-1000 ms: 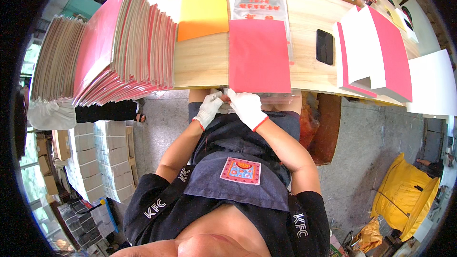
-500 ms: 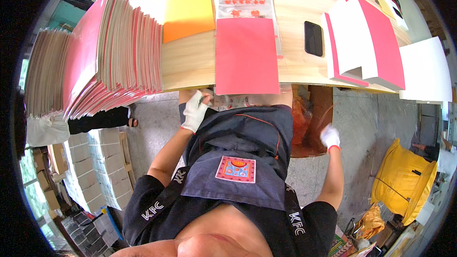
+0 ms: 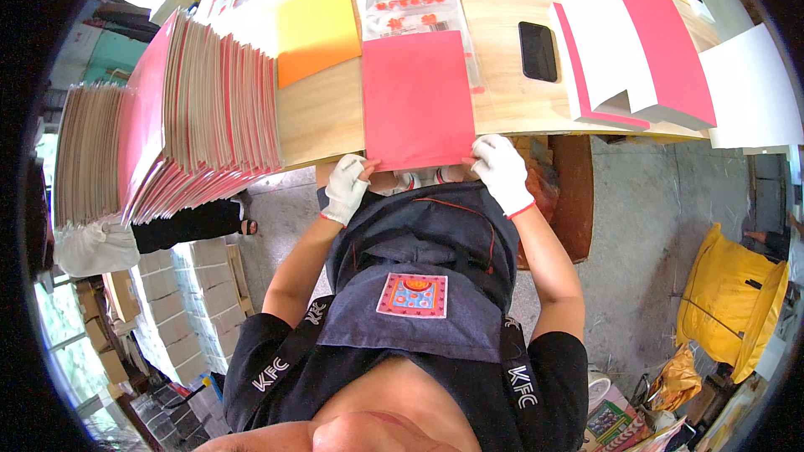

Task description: The person places sheets of colored paper into pink folders by hand, and then stacks the completed folders into a large pile on the table.

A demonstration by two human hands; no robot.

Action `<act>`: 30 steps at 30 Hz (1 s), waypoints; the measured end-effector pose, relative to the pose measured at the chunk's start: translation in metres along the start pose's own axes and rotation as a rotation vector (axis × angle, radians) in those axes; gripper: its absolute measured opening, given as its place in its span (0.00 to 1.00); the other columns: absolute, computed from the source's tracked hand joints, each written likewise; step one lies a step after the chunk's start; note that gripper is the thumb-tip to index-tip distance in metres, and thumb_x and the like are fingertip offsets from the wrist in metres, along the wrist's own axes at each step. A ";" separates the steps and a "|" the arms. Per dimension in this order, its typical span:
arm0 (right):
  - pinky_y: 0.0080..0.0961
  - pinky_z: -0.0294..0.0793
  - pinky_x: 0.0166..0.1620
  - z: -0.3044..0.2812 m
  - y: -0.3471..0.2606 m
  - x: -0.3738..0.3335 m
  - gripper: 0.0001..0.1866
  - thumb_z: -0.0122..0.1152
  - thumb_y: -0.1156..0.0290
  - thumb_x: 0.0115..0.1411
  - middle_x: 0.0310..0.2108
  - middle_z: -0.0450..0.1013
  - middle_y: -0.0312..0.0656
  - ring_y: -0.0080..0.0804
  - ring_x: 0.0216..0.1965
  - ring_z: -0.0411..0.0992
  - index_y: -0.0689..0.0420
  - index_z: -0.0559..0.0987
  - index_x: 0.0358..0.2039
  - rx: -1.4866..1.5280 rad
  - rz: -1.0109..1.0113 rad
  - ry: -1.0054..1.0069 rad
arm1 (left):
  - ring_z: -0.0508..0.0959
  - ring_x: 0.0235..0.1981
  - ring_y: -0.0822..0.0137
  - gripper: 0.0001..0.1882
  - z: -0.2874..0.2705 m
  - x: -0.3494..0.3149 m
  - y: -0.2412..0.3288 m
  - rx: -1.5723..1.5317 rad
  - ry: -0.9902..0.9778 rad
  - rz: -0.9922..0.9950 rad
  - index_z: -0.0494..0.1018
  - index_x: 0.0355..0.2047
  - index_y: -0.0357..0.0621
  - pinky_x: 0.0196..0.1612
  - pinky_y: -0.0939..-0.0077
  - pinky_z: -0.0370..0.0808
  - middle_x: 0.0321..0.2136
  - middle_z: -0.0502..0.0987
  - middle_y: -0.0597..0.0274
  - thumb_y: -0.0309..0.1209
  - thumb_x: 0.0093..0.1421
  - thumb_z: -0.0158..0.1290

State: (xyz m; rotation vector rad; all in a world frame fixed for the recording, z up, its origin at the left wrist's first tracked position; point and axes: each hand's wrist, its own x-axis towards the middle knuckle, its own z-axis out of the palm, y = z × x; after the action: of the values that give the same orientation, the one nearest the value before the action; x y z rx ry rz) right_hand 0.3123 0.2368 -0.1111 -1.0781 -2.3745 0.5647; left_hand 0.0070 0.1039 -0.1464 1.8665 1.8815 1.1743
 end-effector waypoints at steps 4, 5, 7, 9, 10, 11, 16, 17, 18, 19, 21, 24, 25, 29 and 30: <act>0.27 0.72 0.31 0.024 0.011 -0.001 0.08 0.61 0.74 0.54 0.31 0.72 0.40 0.29 0.27 0.73 0.59 0.72 0.34 0.709 0.645 -0.010 | 0.76 0.26 0.73 0.08 0.028 -0.005 0.003 -0.748 0.196 -0.723 0.73 0.39 0.43 0.30 0.74 0.76 0.29 0.74 0.67 0.26 0.59 0.56; 0.20 0.71 0.29 0.037 0.024 -0.010 0.07 0.55 0.72 0.60 0.29 0.72 0.38 0.21 0.25 0.72 0.61 0.73 0.37 0.975 0.623 0.090 | 0.76 0.26 0.72 0.09 0.031 -0.005 0.003 -0.925 0.247 -0.846 0.71 0.41 0.44 0.30 0.74 0.77 0.30 0.75 0.66 0.26 0.59 0.56; 0.19 0.71 0.28 0.036 0.019 -0.012 0.10 0.52 0.72 0.61 0.29 0.72 0.38 0.20 0.26 0.72 0.62 0.73 0.41 1.041 0.763 0.185 | 0.77 0.26 0.71 0.13 0.034 -0.013 -0.012 -1.158 0.298 -1.023 0.69 0.44 0.47 0.28 0.73 0.79 0.31 0.77 0.65 0.26 0.59 0.55; 0.20 0.70 0.24 0.033 0.025 -0.014 0.13 0.49 0.68 0.63 0.27 0.72 0.37 0.18 0.23 0.70 0.62 0.73 0.45 0.977 0.798 0.152 | 0.77 0.26 0.71 0.13 0.017 0.003 0.007 -1.153 0.162 -1.042 0.69 0.46 0.43 0.29 0.74 0.79 0.32 0.77 0.63 0.24 0.60 0.53; 0.20 0.70 0.22 0.030 0.033 -0.019 0.13 0.50 0.68 0.63 0.26 0.72 0.37 0.18 0.21 0.70 0.62 0.74 0.43 0.970 0.813 0.063 | 0.77 0.25 0.71 0.13 0.006 0.011 0.018 -1.149 0.097 -1.050 0.69 0.47 0.41 0.30 0.75 0.79 0.33 0.77 0.62 0.24 0.61 0.52; 0.20 0.69 0.21 0.019 0.023 -0.016 0.12 0.50 0.67 0.63 0.25 0.72 0.36 0.19 0.20 0.69 0.61 0.74 0.42 0.964 0.809 -0.048 | 0.77 0.27 0.71 0.12 -0.002 0.015 0.025 -1.106 0.078 -0.955 0.70 0.47 0.38 0.32 0.76 0.78 0.33 0.77 0.63 0.25 0.62 0.50; 0.17 0.66 0.18 -0.012 0.008 0.005 0.10 0.54 0.64 0.63 0.19 0.70 0.35 0.21 0.15 0.67 0.58 0.73 0.30 1.090 0.607 -0.271 | 0.73 0.32 0.75 0.15 -0.067 0.070 0.091 -0.567 -0.043 -0.360 0.72 0.44 0.37 0.36 0.78 0.73 0.29 0.74 0.62 0.30 0.57 0.57; 0.17 0.65 0.18 -0.023 -0.006 0.014 0.10 0.54 0.65 0.64 0.19 0.71 0.35 0.21 0.15 0.67 0.57 0.73 0.29 1.125 0.624 -0.324 | 0.72 0.31 0.75 0.17 -0.093 0.075 0.112 -0.464 -0.084 -0.341 0.72 0.45 0.36 0.35 0.75 0.73 0.29 0.74 0.61 0.33 0.58 0.58; 0.16 0.65 0.18 -0.036 -0.022 0.026 0.10 0.54 0.65 0.64 0.18 0.71 0.35 0.21 0.15 0.67 0.57 0.73 0.28 1.156 0.641 -0.385 | 0.72 0.30 0.81 0.16 -0.113 0.073 0.124 -0.489 -0.020 -0.277 0.74 0.44 0.37 0.33 0.84 0.70 0.30 0.76 0.67 0.32 0.57 0.59; 0.16 0.65 0.18 -0.044 -0.040 0.041 0.09 0.54 0.66 0.64 0.19 0.71 0.35 0.21 0.16 0.67 0.57 0.73 0.29 1.176 0.550 -0.415 | 0.72 0.29 0.80 0.17 -0.140 0.068 0.145 -0.295 0.021 -0.256 0.74 0.45 0.37 0.32 0.83 0.70 0.28 0.75 0.65 0.32 0.56 0.60; 0.14 0.66 0.19 -0.056 -0.086 0.071 0.09 0.55 0.66 0.64 0.20 0.72 0.36 0.20 0.16 0.68 0.58 0.73 0.30 1.246 0.400 -0.483 | 0.74 0.27 0.77 0.17 -0.199 0.055 0.180 0.012 0.145 -0.124 0.73 0.45 0.38 0.29 0.81 0.71 0.25 0.73 0.63 0.30 0.55 0.59; 0.14 0.63 0.20 -0.046 -0.155 0.129 0.11 0.54 0.65 0.64 0.20 0.70 0.34 0.18 0.19 0.69 0.60 0.74 0.34 1.120 0.200 -0.386 | 0.74 0.26 0.65 0.16 -0.275 0.036 0.189 0.203 0.392 -0.071 0.75 0.41 0.38 0.30 0.73 0.71 0.26 0.73 0.55 0.32 0.54 0.60; 0.14 0.64 0.20 -0.048 -0.187 0.153 0.11 0.54 0.64 0.64 0.21 0.70 0.33 0.18 0.20 0.69 0.61 0.74 0.35 1.091 0.100 -0.405 | 0.73 0.25 0.68 0.14 -0.297 0.030 0.181 0.193 0.516 -0.243 0.75 0.40 0.37 0.30 0.74 0.71 0.25 0.73 0.59 0.32 0.56 0.57; 0.17 0.66 0.21 -0.045 -0.312 0.215 0.12 0.51 0.64 0.66 0.21 0.71 0.34 0.19 0.20 0.69 0.60 0.76 0.34 1.325 -0.149 -0.623 | 0.71 0.31 0.80 0.17 -0.387 0.028 0.141 0.054 0.834 -0.153 0.74 0.49 0.36 0.35 0.86 0.68 0.29 0.75 0.69 0.35 0.66 0.48; 0.18 0.67 0.21 -0.038 -0.329 0.226 0.12 0.51 0.65 0.66 0.20 0.71 0.34 0.20 0.18 0.68 0.58 0.76 0.30 1.261 -0.152 -0.696 | 0.71 0.32 0.81 0.16 -0.409 0.018 0.121 0.085 0.811 -0.228 0.74 0.50 0.40 0.38 0.85 0.70 0.29 0.75 0.68 0.33 0.66 0.46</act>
State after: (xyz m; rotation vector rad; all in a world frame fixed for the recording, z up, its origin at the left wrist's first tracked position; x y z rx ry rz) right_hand 0.0107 0.2198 0.1525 -0.0964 -1.8221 2.2003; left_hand -0.1820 -0.0451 0.2065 1.2254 2.4699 1.9762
